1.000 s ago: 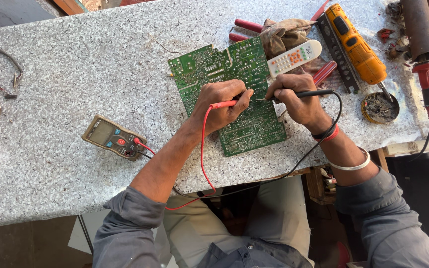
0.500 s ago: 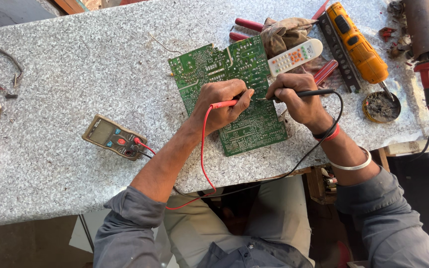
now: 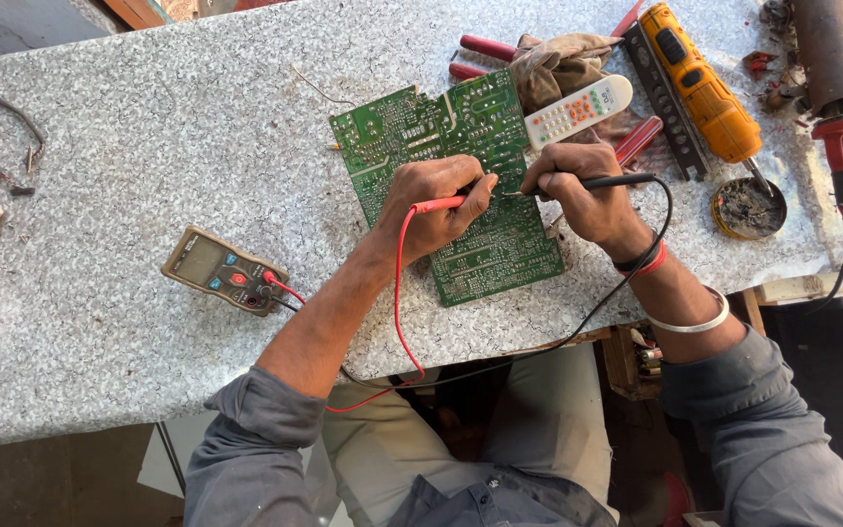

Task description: The person holds a green circuit board on a workbench and touches multimeter probes to various points on the board, moving the probes between components to test the board. They briefly reach into a drawer below the bench and wipe the board with a cloth before resuming probing.

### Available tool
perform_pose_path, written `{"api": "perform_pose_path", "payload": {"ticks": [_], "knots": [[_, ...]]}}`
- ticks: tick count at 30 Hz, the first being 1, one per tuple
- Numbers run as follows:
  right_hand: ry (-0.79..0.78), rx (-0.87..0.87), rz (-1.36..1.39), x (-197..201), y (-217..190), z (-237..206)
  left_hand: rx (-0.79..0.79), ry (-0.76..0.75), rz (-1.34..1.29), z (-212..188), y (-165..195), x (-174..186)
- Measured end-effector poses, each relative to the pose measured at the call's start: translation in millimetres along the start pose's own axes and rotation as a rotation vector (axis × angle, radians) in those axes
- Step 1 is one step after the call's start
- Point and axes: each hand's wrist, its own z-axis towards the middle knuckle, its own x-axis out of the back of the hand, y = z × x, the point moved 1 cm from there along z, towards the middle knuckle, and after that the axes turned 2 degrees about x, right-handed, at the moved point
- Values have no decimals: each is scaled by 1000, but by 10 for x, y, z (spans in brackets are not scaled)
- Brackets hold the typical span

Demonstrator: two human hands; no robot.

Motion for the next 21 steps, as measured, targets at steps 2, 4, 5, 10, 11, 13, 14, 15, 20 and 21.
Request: {"api": "perform_pose_path", "payload": {"ticks": [2,4,5,10,11,13,14,15,20,21], "knots": [[1,0,3,0,0,-1,-2,1,-2,0,-1,0],[3,-8,6,-2,3,2,7,-4,-4,-2,-3,0],[4,-2,5,-3,4,4,10,-5,-7,0,-4,-2],[4,10,12,-3,4,7,21,-13,-1,0,-3,-5],[5,10,11,-3,4,7,17,-10,-2,2,-3,-4],[6,7,11,-4,1,2,10,-3,-5,1,0,-2],[6,5,10,-8,1,1,8,-2,-5,-2,2,1],[6,3,7,-7,0,1,4,-1,-6,-1,2,2],[4,0,4,-3,-4,5,7,-2,-2,6,3,3],[3,2,2,-1,-5,4,9,-5,0,7,3,1]]}}
